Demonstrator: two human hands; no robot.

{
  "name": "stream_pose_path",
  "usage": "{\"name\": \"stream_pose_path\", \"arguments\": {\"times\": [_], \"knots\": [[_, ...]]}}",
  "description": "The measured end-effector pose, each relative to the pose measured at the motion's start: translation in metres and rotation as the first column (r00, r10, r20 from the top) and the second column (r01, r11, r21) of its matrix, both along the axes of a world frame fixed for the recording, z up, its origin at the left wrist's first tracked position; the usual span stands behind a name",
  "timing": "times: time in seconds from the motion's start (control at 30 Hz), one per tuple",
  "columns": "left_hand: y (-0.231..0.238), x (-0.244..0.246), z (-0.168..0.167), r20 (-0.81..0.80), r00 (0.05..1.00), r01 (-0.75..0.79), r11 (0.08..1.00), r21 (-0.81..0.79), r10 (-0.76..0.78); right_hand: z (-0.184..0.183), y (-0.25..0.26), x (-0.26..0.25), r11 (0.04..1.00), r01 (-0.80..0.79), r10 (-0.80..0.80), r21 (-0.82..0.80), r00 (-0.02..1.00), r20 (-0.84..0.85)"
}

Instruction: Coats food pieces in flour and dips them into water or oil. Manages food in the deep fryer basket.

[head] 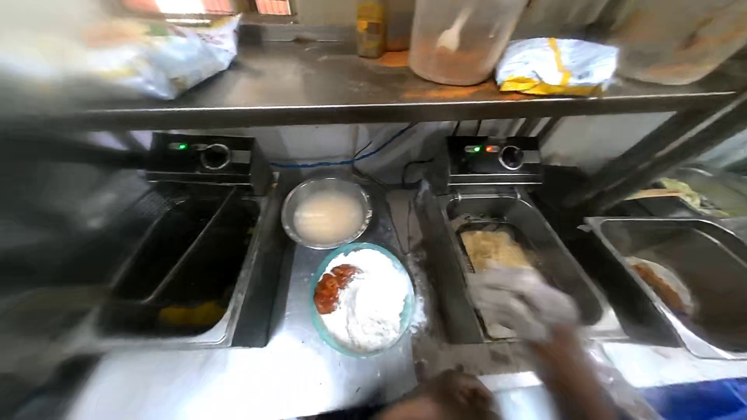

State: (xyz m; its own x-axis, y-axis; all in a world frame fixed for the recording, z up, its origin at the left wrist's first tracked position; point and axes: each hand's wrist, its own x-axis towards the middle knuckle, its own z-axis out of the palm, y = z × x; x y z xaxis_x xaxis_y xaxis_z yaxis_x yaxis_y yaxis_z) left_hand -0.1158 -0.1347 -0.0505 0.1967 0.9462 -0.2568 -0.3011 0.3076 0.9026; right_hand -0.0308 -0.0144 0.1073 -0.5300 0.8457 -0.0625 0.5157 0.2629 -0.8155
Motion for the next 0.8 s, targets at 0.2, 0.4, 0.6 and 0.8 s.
{"name": "stream_pose_path", "arguments": {"times": [0.2, 0.4, 0.6, 0.8], "knots": [[-0.124, -0.088, -0.007, 0.028, 0.861, -0.507, 0.862, -0.015, 0.507, -0.104, -0.035, -0.196, 0.745, -0.646, 0.616, -0.165, 0.572, 0.541], [-0.224, -0.117, -0.018, 0.093, 0.587, -0.796, 0.594, -0.111, 0.804, -0.098, -0.021, -0.222, 0.785, -0.604, 0.562, -0.137, 0.603, 0.566], [-0.244, -0.118, -0.029, 0.155, 0.462, -0.850, 0.486, -0.203, 0.873, -0.079, -0.009, -0.218, 0.770, -0.605, 0.537, -0.202, 0.444, 0.717], [-0.204, -0.120, -0.031, 0.103, 0.510, -0.821, 0.519, -0.236, 0.854, -0.127, -0.055, -0.194, 0.728, -0.640, 0.498, -0.246, 0.246, 0.832]]}}
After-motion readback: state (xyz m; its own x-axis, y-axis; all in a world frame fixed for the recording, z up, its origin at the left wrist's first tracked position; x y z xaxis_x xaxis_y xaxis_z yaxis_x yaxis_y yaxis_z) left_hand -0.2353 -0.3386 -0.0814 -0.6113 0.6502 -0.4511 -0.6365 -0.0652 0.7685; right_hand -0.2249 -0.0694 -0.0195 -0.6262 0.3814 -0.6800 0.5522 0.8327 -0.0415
